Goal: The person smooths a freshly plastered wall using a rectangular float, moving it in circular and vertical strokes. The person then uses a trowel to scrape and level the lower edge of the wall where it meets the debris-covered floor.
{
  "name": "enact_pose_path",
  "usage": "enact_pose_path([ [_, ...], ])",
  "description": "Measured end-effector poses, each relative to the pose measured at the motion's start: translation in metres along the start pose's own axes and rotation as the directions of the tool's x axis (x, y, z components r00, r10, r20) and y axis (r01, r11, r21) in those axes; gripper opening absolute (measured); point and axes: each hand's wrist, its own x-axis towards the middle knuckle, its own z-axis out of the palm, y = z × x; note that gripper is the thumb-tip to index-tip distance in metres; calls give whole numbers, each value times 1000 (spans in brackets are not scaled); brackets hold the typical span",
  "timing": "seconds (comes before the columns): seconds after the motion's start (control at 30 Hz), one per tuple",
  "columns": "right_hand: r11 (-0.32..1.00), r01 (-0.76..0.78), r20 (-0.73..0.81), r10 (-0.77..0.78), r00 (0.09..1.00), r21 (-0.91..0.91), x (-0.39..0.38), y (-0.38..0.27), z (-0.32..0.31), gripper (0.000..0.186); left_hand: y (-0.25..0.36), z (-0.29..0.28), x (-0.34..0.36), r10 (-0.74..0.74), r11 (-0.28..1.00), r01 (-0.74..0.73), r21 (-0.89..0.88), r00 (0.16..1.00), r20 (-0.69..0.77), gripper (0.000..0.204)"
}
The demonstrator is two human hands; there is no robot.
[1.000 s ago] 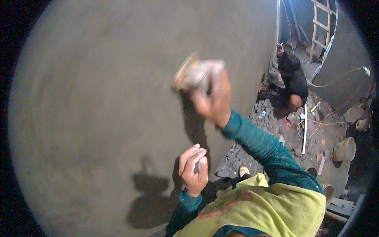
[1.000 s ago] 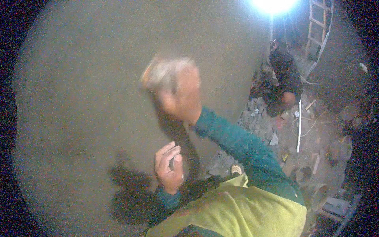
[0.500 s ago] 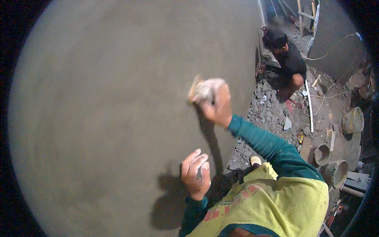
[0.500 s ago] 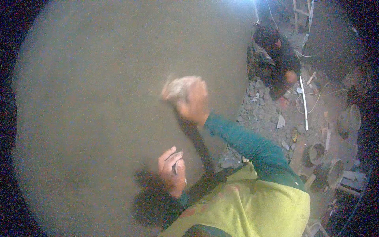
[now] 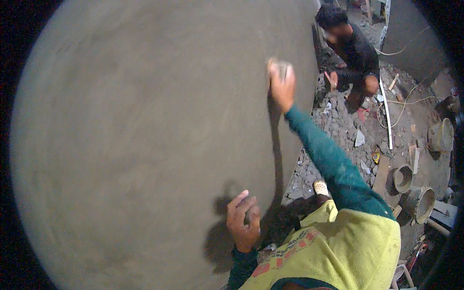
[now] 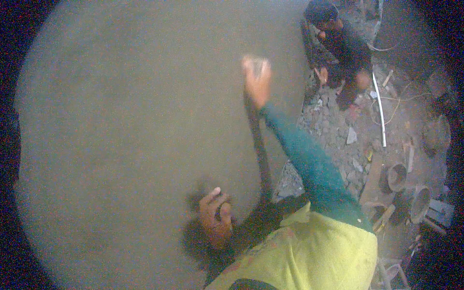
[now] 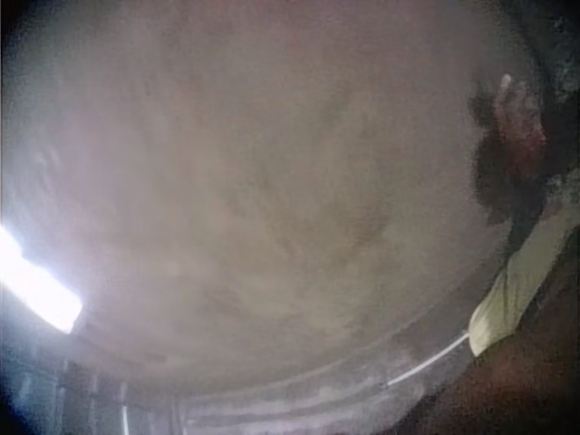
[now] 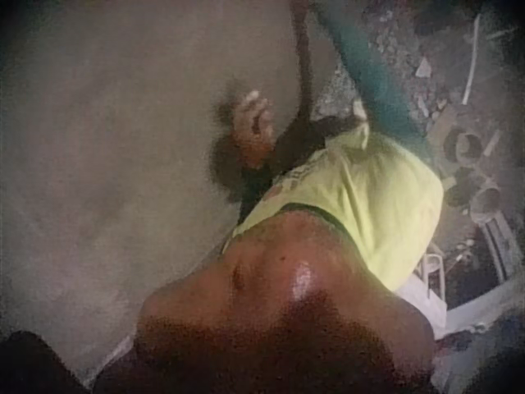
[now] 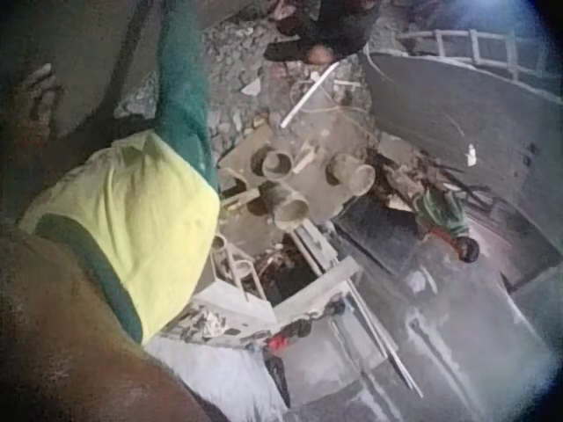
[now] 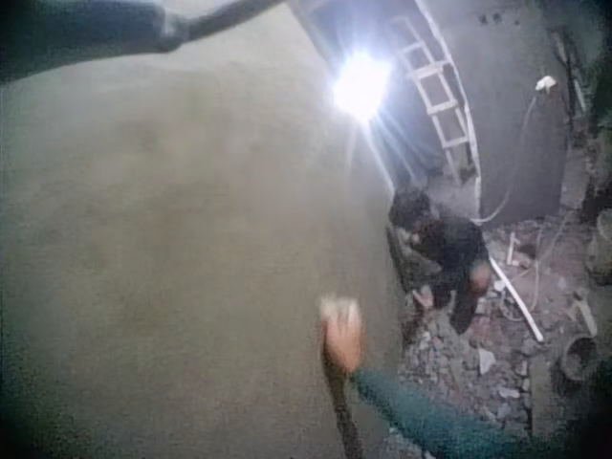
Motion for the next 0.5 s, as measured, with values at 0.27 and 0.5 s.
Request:
enact_pose_path([
  [0.27,988,38,35,-43,998,149,59,-38,20,44,6,9,11,-47,999,47,14,999,-2,21],
  [0.5,975,-173,78,163,984,142,155,-15,-1,43,10,23,34,40,999,-39,-9,998,54,21],
])
